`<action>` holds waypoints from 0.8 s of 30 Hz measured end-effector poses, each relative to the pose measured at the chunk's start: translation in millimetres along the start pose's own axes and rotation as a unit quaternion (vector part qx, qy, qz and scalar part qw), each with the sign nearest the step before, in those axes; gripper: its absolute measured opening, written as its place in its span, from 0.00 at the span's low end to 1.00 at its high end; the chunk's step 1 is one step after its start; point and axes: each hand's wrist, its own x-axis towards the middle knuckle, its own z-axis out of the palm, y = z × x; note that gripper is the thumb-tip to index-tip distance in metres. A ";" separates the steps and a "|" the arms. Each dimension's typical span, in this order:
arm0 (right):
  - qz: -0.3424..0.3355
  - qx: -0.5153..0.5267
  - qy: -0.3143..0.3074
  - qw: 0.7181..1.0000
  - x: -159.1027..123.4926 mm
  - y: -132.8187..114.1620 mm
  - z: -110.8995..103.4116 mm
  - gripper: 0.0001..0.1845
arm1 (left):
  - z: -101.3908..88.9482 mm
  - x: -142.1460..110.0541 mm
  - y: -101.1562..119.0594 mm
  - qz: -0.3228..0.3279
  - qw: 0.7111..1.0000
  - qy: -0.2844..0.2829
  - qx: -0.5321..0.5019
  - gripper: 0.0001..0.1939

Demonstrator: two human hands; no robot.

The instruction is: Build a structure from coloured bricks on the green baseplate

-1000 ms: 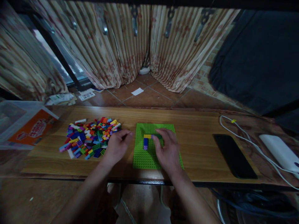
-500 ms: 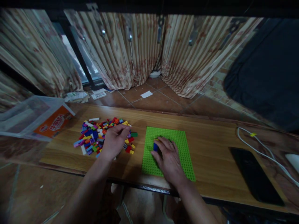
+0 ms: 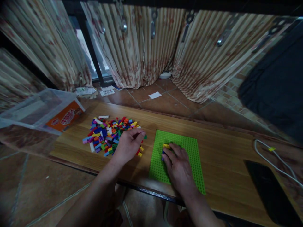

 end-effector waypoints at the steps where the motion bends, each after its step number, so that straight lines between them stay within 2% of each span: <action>1: 0.002 0.002 0.002 1.000 0.2 -0.2 0.9 0.17 | -0.1 0.1 -0.6 -0.004 1.000 0.001 -0.008 0.13; 7: 0.012 0.010 0.013 1.000 -1.8 0.0 6.1 0.17 | -10.7 4.6 -4.3 -0.018 0.997 0.046 -0.053 0.11; 14: -0.007 0.007 0.033 0.999 -2.4 3.0 3.7 0.17 | -44.4 15.6 -10.0 -0.028 0.976 0.177 -0.122 0.10; 16: -0.016 -0.004 0.051 0.999 -0.4 -4.2 2.2 0.16 | -51.4 17.7 -12.0 -0.032 0.970 0.201 -0.136 0.10; 19: -0.034 0.006 0.071 0.997 2.8 -23.7 2.9 0.14 | -56.1 18.7 -13.2 -0.044 0.966 0.204 -0.155 0.11; 24: -0.061 0.048 0.036 0.996 5.3 -58.1 13.8 0.13 | -57.1 17.6 -11.8 -0.052 0.964 0.202 -0.165 0.11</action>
